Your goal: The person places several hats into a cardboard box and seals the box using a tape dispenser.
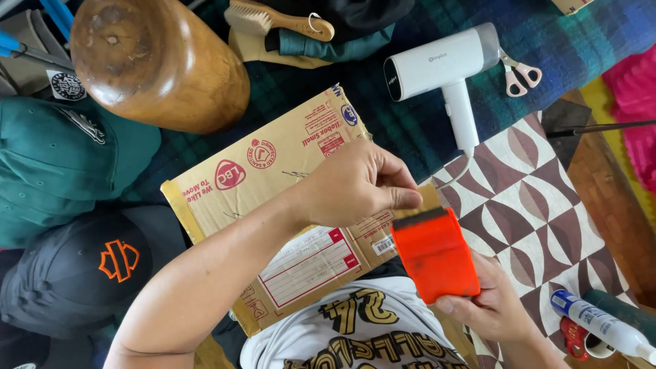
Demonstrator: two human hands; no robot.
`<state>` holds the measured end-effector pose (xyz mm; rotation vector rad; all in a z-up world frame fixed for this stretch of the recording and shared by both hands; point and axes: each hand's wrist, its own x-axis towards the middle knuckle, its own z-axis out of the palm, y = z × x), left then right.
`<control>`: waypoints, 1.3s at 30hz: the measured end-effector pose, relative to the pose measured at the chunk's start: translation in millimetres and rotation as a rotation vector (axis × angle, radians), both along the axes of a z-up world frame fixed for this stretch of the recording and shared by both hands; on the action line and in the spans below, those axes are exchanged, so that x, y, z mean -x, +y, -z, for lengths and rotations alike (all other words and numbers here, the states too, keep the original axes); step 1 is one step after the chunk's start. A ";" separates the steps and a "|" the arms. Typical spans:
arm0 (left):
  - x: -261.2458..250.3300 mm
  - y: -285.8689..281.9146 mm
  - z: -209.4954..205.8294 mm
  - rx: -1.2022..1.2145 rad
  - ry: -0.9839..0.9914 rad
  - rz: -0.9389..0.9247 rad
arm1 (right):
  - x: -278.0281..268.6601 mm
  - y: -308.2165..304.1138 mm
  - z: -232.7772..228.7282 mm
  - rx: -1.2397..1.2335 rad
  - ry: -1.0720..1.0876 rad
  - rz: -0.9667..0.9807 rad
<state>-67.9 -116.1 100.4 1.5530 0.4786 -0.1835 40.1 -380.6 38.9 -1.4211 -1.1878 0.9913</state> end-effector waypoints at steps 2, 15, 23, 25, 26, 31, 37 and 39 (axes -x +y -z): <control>-5.5 3.7 2.9 -0.113 -0.056 0.006 | 2.3 -7.0 -1.7 0.102 0.033 0.025; -34.1 104.5 45.3 -0.883 -0.121 -0.132 | -2.5 -113.9 29.9 0.547 0.514 0.305; -10.6 109.8 79.1 -1.115 -0.176 -0.130 | 2.2 -94.2 35.4 0.605 0.384 0.288; -9.9 111.5 88.0 -1.215 -0.219 -0.181 | 3.2 -80.7 27.1 0.794 0.418 0.357; -9.7 111.7 88.8 -1.214 -0.217 -0.182 | 3.2 -80.3 28.5 0.796 0.417 0.356; -6.9 112.5 91.4 -1.337 -0.255 -0.189 | 6.0 -81.2 34.9 0.750 0.477 0.404; -5.2 112.3 100.3 -1.446 -0.281 -0.200 | 2.8 -67.1 27.5 0.812 0.311 0.335; -4.7 111.9 102.5 -1.453 -0.282 -0.202 | 3.1 -70.9 31.2 0.789 0.362 0.342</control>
